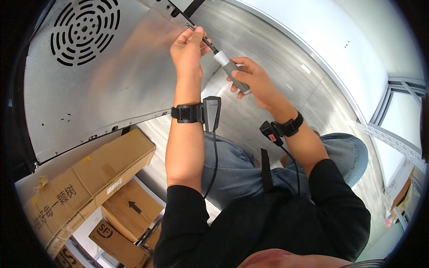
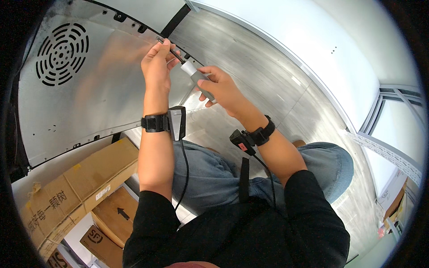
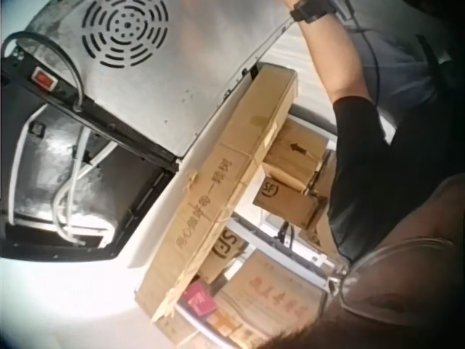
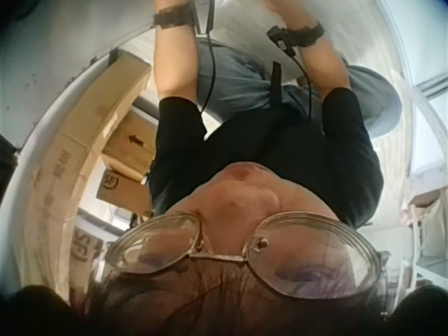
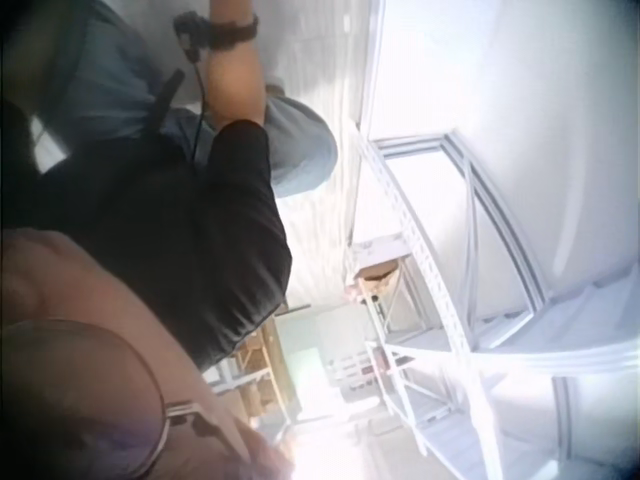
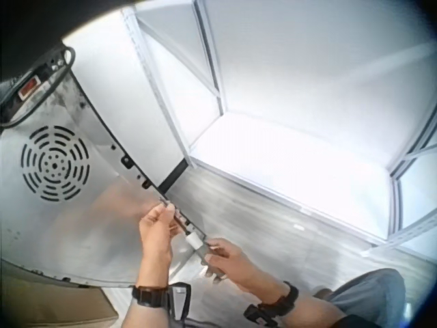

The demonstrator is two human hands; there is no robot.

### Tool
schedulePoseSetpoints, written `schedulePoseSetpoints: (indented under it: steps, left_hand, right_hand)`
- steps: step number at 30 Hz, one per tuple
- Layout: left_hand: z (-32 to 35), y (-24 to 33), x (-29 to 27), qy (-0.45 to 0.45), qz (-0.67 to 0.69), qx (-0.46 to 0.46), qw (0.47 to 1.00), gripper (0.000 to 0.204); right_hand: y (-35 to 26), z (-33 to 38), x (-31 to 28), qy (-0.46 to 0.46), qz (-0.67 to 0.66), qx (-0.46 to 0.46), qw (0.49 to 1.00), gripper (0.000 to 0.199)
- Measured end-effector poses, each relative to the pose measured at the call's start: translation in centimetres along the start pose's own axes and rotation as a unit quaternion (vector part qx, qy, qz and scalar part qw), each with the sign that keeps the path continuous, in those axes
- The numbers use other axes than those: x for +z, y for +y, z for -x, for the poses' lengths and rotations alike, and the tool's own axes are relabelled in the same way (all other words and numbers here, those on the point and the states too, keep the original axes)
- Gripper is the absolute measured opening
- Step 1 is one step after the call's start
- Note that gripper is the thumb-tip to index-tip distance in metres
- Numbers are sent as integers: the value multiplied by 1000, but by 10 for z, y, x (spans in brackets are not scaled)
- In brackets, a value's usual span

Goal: The person uses a screwdriver to remove screws from the back panel of a small appliance. They place the screws on a nearby shelf and then remove the back cover to expose the internal components.

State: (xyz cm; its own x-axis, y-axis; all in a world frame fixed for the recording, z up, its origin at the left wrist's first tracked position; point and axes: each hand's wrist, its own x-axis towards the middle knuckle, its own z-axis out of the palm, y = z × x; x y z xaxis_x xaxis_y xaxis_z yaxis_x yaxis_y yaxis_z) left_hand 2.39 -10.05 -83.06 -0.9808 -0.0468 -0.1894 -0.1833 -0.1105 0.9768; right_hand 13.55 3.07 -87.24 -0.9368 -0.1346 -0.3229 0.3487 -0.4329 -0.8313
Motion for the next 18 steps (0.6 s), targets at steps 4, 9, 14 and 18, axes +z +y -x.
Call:
schedulePoseSetpoints:
  steps: [4,9,14,18]
  left_hand:
    - [-2,-4,0,27,-37,10,999,15]
    - [-5,-4,0,26,-19,4,999,11]
    - [0,1,1,7,8,-7,1000,13]
    - [2,1,3,4,39,-11,999,12]
  right_hand:
    - [5,-1,2,35,89,-66,993,48]
    - [4,-6,-4,-3,46,-40,998,49]
    - [0,-8,-21,-133,-156,39,978,47]
    - [2,-8,-17,-45,-63,22,997,42]
